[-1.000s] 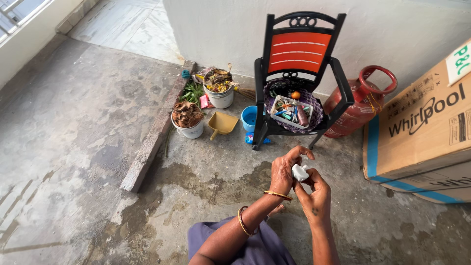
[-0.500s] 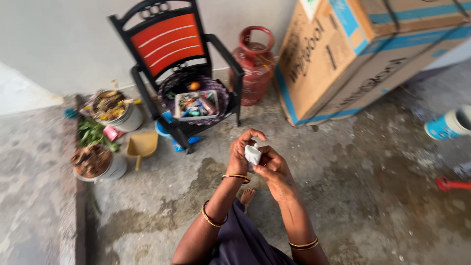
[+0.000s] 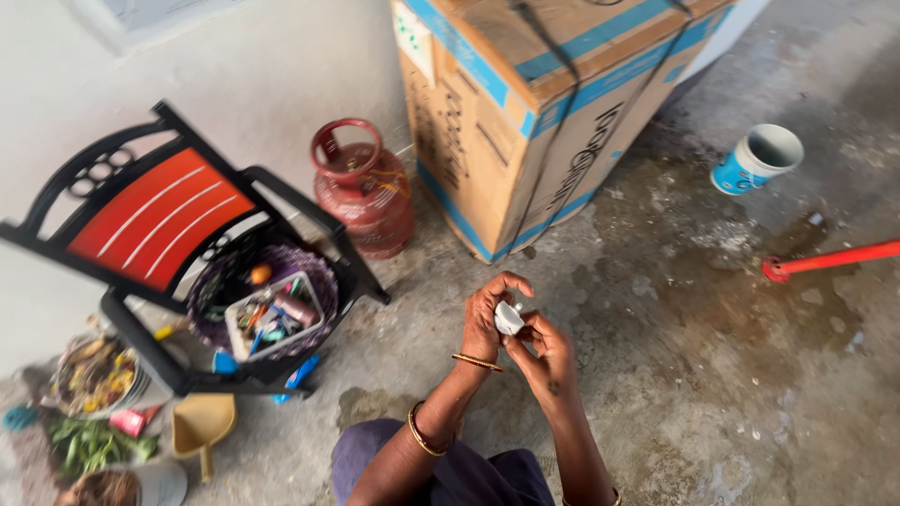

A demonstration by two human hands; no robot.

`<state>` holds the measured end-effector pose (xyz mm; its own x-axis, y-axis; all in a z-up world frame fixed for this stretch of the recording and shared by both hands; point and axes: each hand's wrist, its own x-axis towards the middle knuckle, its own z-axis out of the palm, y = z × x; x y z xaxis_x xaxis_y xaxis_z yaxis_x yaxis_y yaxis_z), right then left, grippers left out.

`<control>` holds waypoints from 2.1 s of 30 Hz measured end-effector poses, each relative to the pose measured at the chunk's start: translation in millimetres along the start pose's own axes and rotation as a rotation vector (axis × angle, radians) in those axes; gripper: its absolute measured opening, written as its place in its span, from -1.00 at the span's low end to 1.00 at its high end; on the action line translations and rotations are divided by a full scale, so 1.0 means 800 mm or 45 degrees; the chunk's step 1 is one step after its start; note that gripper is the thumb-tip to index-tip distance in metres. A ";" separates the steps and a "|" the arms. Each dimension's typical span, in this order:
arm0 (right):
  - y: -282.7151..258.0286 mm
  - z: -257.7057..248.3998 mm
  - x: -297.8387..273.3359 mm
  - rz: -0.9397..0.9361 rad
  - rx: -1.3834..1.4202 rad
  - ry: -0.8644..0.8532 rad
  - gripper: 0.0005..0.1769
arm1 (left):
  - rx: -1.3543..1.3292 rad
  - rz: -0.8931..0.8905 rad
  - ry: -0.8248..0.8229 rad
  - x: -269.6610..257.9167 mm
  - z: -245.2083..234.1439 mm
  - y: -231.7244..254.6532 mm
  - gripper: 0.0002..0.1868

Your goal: The person removes a small lint filter from a washing machine, takes it to an outdoor tap to rinse it under running water, and then reinserts the filter back into its slot inside the washing machine.

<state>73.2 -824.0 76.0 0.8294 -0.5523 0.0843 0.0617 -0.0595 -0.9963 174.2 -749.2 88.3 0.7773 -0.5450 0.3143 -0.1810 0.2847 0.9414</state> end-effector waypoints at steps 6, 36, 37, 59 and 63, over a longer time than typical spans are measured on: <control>0.016 -0.082 0.057 -0.010 -0.344 0.313 -0.84 | 0.433 -0.070 -0.131 0.077 0.087 -0.037 0.06; 0.025 -0.478 0.425 -0.106 -0.414 0.290 -0.84 | 0.048 -0.020 -0.100 0.444 0.451 -0.204 -0.04; 0.023 -0.483 0.443 -0.095 -0.389 0.327 -0.81 | 0.130 0.005 -0.103 0.463 0.458 -0.209 -0.05; 0.032 -0.665 0.766 0.241 0.380 0.239 -0.59 | 0.120 -0.131 -0.313 0.792 0.612 -0.329 -0.18; 0.047 -0.684 0.807 0.048 0.314 0.195 -0.45 | 0.146 0.051 -0.134 0.836 0.651 -0.347 -0.33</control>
<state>306.5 -1637.9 101.7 0.7413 -0.6705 0.0300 0.1810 0.1567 -0.9709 430.8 -1603.5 100.8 0.7020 -0.6163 0.3569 -0.2827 0.2189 0.9339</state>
